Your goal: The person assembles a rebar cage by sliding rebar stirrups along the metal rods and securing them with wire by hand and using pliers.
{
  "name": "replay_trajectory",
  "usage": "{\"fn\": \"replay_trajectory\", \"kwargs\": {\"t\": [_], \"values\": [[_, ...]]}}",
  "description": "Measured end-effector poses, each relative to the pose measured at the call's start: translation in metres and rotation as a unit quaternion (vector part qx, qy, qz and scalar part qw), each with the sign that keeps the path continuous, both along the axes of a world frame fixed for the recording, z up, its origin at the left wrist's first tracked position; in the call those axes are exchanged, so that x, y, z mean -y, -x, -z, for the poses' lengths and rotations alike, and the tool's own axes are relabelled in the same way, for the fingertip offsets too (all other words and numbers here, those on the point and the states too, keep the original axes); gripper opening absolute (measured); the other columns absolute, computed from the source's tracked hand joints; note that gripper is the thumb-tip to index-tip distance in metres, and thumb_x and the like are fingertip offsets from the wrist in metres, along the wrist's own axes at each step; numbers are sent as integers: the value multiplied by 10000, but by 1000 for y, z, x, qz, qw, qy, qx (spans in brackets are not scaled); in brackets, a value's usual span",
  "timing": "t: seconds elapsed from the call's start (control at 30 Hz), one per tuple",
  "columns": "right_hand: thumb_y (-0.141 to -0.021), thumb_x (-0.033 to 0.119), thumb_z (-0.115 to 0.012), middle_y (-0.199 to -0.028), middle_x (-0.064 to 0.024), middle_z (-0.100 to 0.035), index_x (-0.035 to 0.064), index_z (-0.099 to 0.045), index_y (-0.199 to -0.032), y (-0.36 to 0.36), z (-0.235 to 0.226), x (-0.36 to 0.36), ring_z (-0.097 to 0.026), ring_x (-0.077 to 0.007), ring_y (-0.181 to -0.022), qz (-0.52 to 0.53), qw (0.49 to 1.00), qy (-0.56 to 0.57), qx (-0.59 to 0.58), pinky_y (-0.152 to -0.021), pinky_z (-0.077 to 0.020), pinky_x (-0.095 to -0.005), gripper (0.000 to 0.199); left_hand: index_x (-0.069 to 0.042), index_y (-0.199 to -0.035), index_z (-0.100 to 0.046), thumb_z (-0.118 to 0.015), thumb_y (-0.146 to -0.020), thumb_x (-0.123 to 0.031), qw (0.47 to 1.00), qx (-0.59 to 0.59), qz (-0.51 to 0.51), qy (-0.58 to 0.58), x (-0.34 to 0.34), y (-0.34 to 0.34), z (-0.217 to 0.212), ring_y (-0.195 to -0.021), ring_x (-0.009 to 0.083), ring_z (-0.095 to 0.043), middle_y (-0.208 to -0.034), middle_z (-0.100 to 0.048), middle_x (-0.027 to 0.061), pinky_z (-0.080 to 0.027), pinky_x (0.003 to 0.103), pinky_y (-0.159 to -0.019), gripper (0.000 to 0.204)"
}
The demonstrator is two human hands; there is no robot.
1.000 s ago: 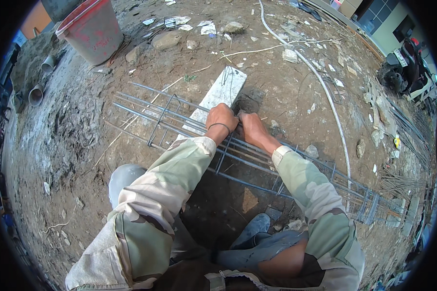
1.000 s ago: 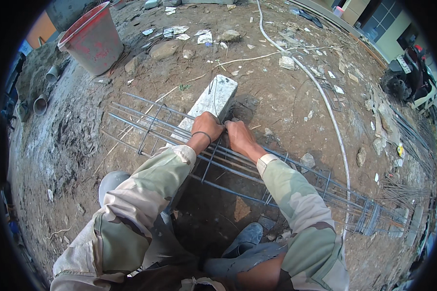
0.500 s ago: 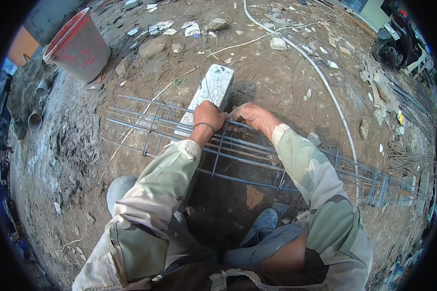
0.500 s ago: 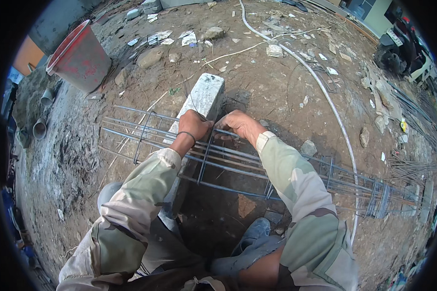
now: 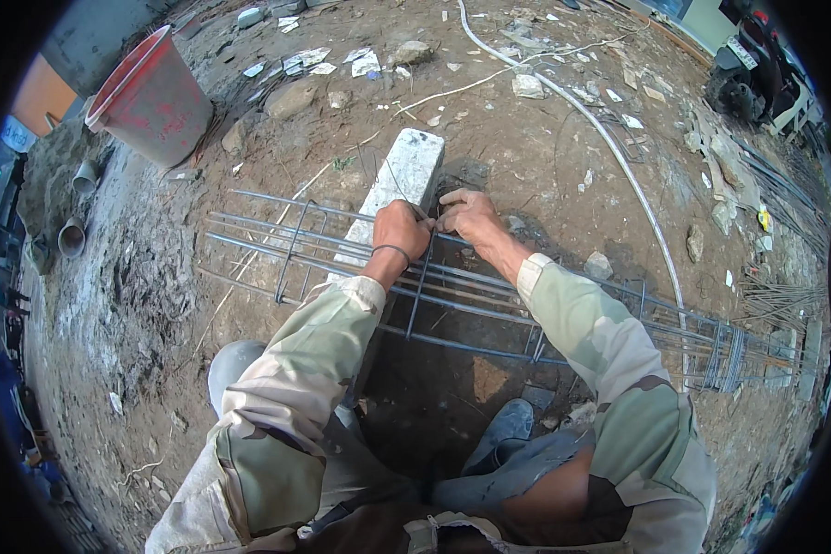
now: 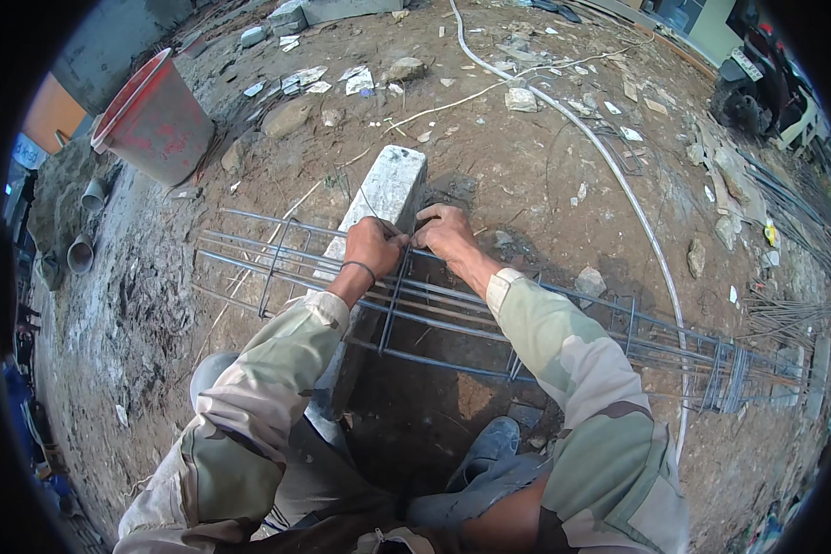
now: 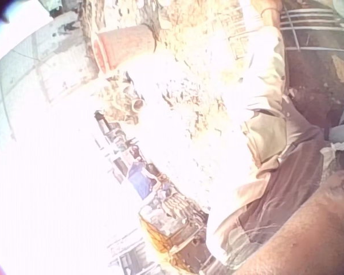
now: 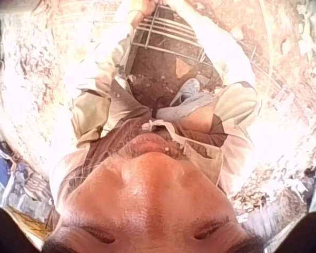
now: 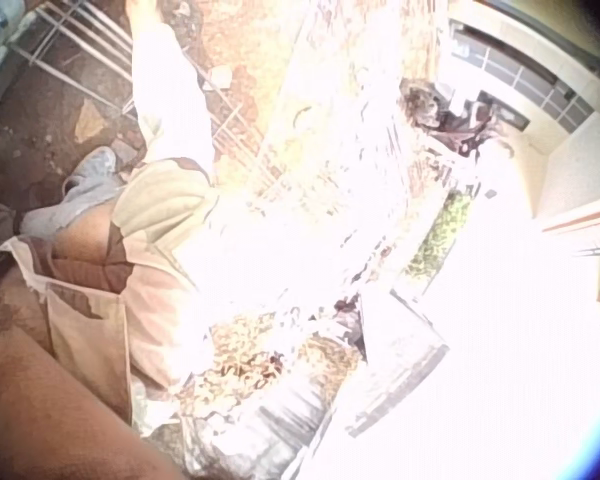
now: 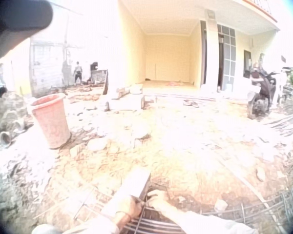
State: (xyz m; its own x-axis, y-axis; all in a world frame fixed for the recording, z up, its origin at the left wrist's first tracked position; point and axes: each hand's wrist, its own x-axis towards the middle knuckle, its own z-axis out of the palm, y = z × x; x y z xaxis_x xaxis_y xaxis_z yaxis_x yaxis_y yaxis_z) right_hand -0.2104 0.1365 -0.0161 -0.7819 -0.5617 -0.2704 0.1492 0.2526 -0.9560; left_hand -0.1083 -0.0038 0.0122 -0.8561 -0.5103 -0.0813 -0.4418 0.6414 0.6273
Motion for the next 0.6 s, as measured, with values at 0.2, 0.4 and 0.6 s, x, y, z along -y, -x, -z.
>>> {"fn": "replay_trajectory", "kwargs": {"t": [0.2, 0.4, 0.6], "values": [[-756, -112, -692, -896, -163, -756, -89, -733, -1003, -8, -14, -2, -709, -198, -826, -6, 999, 43, 31, -735, -547, -308, 251, -43, -882, -786, -867, -757, -244, 993, 34, 97, 56, 29, 25, 4, -858, 331, -741, -870, -754, 180, -563, 402, -778, 250], [-767, -91, -730, -862, -147, -750, -95, -744, -968, -9, -13, 0, -696, -201, -785, 2, 999, 6, 44, -708, -536, -316, 201, -20, -944, -760, -820, -833, -197, 972, 9, 234, 5, 53, 48, 10, -753, 264, -730, -852, -748, 138, -570, 369, -722, 218], [-767, -77, -771, -858, -123, -741, -71, -750, -952, -3, -11, 2, -672, -187, -760, 17, 995, 1, 95, -690, -523, -321, 186, 29, -907, -723, -700, -953, -100, 927, 83, 267, -250, 58, 65, 10, -707, 162, -720, -784, -737, 88, -575, 305, -637, 138]]}}
